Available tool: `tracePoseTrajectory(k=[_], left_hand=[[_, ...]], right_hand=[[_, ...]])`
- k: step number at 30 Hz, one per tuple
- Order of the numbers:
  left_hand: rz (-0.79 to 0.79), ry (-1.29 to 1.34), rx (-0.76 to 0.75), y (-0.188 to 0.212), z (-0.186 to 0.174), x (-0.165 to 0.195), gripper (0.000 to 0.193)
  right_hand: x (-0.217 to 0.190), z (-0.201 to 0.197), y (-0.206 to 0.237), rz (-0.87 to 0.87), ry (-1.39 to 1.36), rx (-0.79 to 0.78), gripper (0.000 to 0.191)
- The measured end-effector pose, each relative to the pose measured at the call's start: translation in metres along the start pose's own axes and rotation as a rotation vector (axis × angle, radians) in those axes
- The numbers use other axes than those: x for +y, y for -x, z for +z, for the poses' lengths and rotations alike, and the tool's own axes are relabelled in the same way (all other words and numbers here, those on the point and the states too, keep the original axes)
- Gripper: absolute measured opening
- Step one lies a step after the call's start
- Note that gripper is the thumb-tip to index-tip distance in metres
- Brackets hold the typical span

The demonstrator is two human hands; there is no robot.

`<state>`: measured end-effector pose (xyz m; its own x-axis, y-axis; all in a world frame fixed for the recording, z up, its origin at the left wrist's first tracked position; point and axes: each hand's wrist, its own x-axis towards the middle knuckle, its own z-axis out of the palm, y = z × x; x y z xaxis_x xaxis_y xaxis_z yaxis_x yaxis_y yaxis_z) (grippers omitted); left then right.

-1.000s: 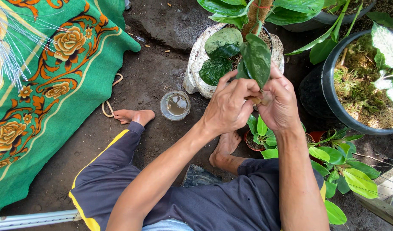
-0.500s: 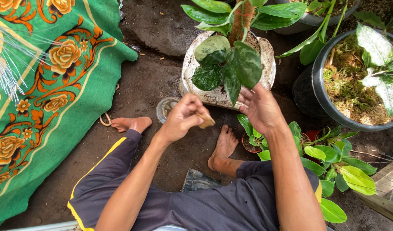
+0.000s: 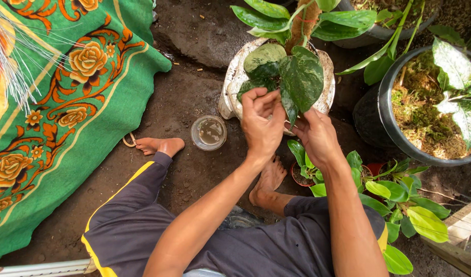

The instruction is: The person sits on the ground and wipes the leaves of a potted plant using a small cloth. They repeatedly dip the cloth into a small container of liquid and wipe each leaf individually, moving from lower to upper leaves.

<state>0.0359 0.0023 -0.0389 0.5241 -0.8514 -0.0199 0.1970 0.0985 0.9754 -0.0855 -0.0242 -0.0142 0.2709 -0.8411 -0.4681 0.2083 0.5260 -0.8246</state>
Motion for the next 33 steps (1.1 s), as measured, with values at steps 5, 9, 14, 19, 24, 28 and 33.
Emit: tracePoseTrajectory(k=[5, 9, 14, 19, 24, 28, 33], left_hand=[[0.01, -0.041, -0.085, 0.003, 0.01, 0.012, 0.043], [0.363, -0.481, -0.173, 0.01, 0.0, 0.017, 0.033], [0.507, -0.541, -0.341, 0.022, -0.013, 0.023, 0.035], [0.57, -0.529, -0.477, 0.035, -0.029, 0.028, 0.037], [0.447, -0.313, -0.548, 0.028, -0.048, 0.027, 0.031], [0.208, -0.171, -0.384, 0.02, -0.064, 0.036, 0.03], [0.193, -0.335, -0.705, 0.017, -0.065, 0.056, 0.026]], right_hand=[[0.003, 0.004, 0.002, -0.074, -0.114, -0.017, 0.036], [0.002, 0.007, 0.007, -0.079, -0.32, -0.108, 0.041], [-0.012, 0.017, 0.016, -0.081, -0.214, -0.075, 0.055], [-0.021, 0.024, 0.019, 0.007, -0.273, -0.041, 0.057], [-0.015, 0.014, 0.011, 0.019, -0.346, -0.102, 0.044], [-0.006, 0.003, 0.003, 0.006, -0.38, -0.051, 0.039], [0.009, -0.018, -0.005, 0.027, -0.432, 0.066, 0.036]])
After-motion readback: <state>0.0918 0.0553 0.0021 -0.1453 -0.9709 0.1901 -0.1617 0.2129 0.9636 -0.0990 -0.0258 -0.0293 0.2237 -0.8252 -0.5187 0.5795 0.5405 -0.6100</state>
